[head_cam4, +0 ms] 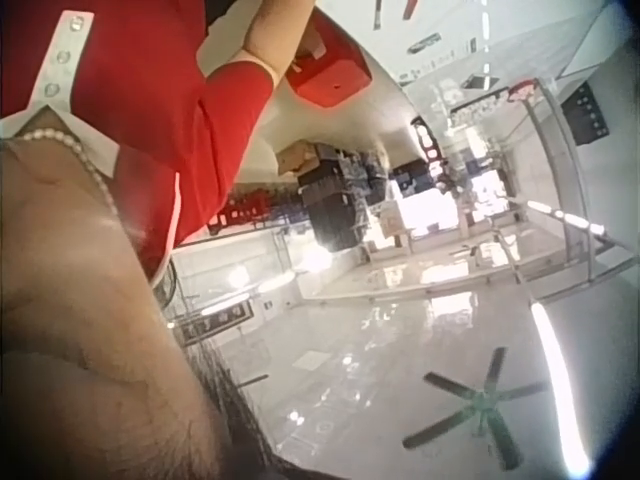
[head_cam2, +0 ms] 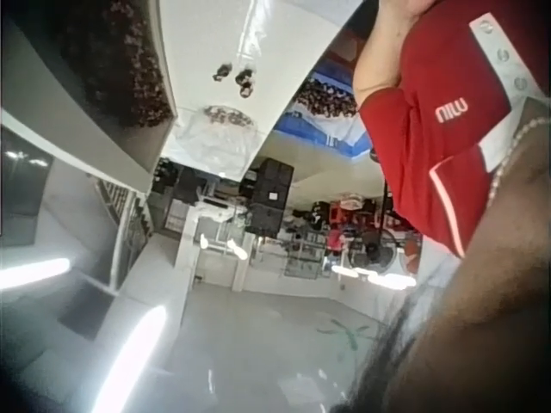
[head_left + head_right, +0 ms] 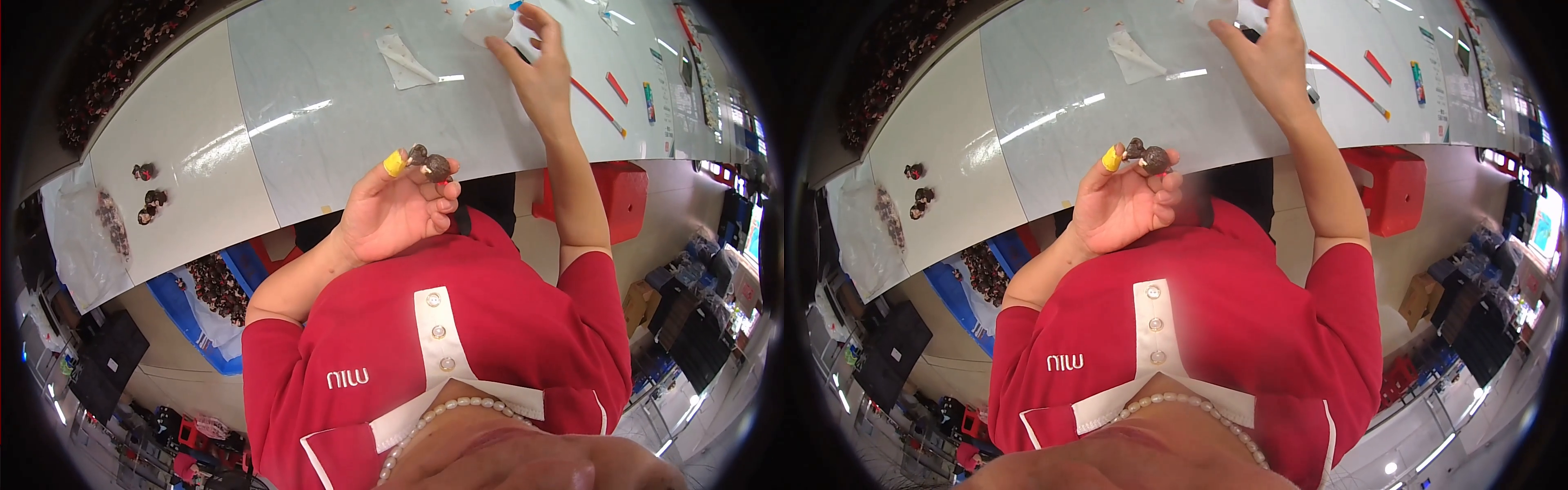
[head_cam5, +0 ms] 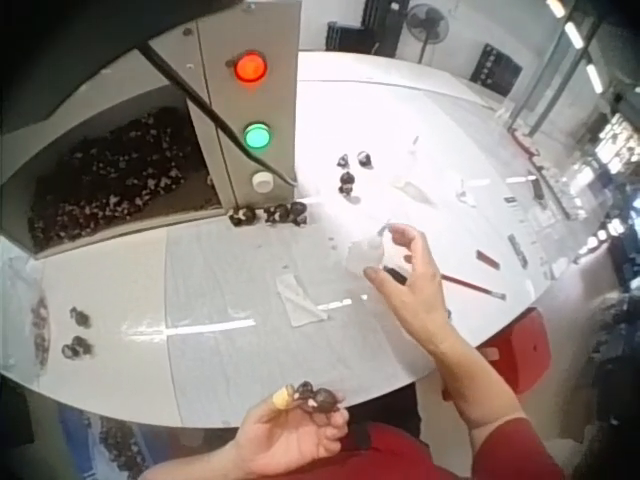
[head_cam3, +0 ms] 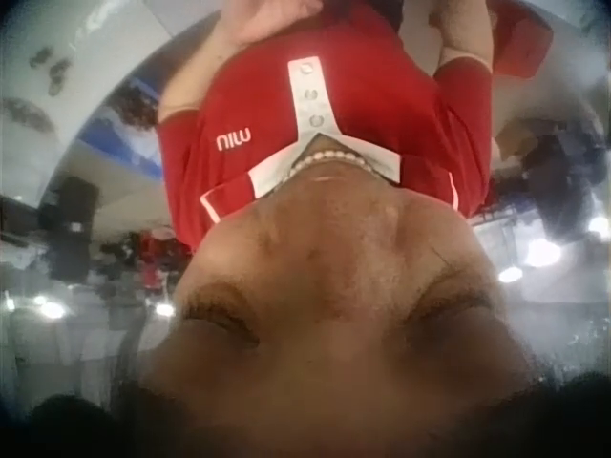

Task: The person assembles small plastic parts of a toy figure by hand, applying glue from a bottle for bonding.

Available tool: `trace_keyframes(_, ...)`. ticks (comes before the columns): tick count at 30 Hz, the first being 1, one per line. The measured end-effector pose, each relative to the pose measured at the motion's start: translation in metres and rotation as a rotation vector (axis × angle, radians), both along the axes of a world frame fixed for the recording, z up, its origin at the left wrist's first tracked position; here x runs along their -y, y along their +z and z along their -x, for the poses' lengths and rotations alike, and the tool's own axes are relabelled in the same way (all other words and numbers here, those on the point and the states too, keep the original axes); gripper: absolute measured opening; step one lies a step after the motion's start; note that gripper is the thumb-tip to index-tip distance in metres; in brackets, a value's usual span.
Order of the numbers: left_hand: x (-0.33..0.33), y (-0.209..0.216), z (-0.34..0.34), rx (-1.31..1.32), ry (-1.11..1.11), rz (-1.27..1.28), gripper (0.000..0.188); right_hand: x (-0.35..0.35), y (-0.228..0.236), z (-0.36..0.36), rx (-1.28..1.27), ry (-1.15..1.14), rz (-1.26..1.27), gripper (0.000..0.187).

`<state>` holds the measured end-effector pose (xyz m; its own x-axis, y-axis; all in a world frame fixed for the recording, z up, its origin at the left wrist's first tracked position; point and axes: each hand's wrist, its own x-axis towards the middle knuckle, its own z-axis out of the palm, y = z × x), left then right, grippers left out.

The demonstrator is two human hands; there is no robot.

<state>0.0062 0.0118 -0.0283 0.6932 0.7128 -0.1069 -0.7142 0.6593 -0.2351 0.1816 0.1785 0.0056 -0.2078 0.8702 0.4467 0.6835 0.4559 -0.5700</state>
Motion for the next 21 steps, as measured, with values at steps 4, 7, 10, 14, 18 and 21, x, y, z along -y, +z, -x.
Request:
trace_keyframes(4,0.003,0.0,0.004,-0.068,0.025,0.01,0.053,0.038,-0.003,-0.017,-0.478,0.19,0.123,0.036)
trace_keyframes(7,0.006,0.001,0.006,-0.152,0.03,0.003,0.053,0.076,0.006,-0.019,-0.532,0.548,0.554,0.039)
trace_keyframes(10,0.008,0.004,0.005,-0.193,0.037,-0.047,0.051,0.096,0.012,-0.008,-0.391,0.698,0.469,0.043)
trace_keyframes(14,0.015,-0.004,0.002,-0.223,0.047,-0.096,0.049,0.105,0.005,-0.005,-0.305,0.768,0.251,0.033)
trace_keyframes(18,0.019,-0.002,0.002,-0.216,0.05,-0.158,0.049,0.109,0.002,-0.004,-0.347,0.814,0.098,0.032)
trace_keyframes(21,0.019,0.0,0.003,-0.184,0.015,-0.224,0.053,0.109,0.005,-0.005,-0.309,0.857,-0.052,0.031)
